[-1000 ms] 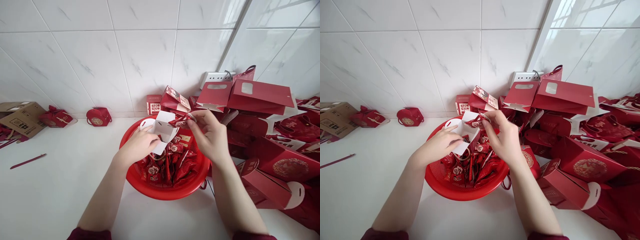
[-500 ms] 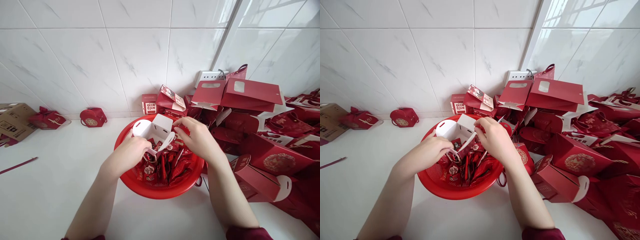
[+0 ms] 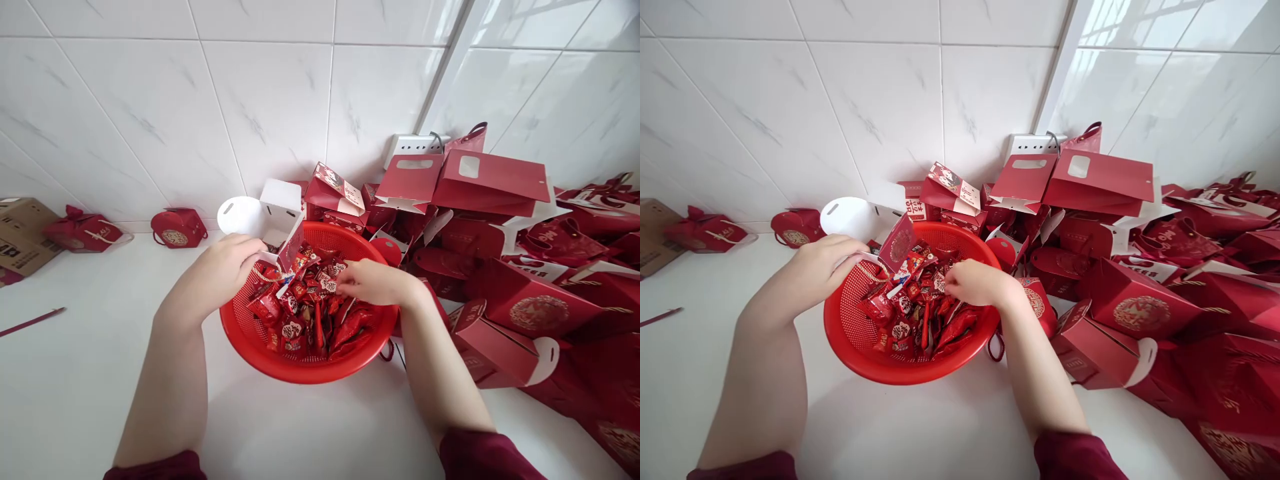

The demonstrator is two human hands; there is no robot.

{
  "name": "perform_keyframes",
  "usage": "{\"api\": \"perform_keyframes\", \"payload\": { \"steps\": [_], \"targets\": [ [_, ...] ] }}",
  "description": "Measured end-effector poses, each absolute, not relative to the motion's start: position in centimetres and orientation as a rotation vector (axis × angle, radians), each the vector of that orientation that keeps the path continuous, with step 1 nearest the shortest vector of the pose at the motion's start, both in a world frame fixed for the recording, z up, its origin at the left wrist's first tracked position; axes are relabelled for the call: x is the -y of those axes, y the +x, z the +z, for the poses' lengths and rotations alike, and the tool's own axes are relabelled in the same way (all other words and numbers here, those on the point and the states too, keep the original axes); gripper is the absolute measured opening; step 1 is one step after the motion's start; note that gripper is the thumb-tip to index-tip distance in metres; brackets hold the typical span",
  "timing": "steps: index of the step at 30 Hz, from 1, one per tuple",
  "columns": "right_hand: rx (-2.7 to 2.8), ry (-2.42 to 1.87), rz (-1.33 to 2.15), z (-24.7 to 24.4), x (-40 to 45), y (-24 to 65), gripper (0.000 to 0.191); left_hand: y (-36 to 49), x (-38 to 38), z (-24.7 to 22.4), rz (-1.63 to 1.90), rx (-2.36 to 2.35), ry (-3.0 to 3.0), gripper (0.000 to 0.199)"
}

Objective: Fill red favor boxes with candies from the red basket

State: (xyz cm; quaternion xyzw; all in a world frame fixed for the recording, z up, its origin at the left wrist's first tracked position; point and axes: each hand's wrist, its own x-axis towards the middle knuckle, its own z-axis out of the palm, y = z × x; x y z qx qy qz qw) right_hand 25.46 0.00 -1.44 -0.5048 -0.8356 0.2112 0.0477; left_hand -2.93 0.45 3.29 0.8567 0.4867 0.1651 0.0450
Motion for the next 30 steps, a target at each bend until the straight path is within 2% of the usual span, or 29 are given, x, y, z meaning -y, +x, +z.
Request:
{"api": "perform_keyframes", "payload": {
  "steps": [3,7,15,23,28,30],
  "targets": [
    [2.591,-1.579,0.669,-2.5,-0.8,24.6,0.023,-2.7,-0.5,3.2,0.429,-1.444,2.604,0.032],
    [2.474,-1.758,0.541,-3.4,-1.6,25.3,0.03,-2.7,-0.4,3.0,0.382,-1.421,2.621,0.033],
    [2.384,-1.861,0.51,-1.8,-0.4,27.2,0.037,-2.7,-1.3,2.1,0.379,-1.313,2.664,0.035],
    [2.493,-1.595,0.477,-3.2,-1.1,24.5,0.039,-2.4,-2.5,0.1,0.155,-1.301,2.556,0.031],
    [2.716,-1.187,0.731,-4.7,-1.4,22.6,0.048,-2.4,-2.8,0.0,0.145,-1.305,2.522,0.029],
    [2.752,-1.154,0.78,-4.9,-1.3,22.7,0.046,-2.4,-2.6,0.3,0.163,-1.286,2.535,0.029]
  ]
}}
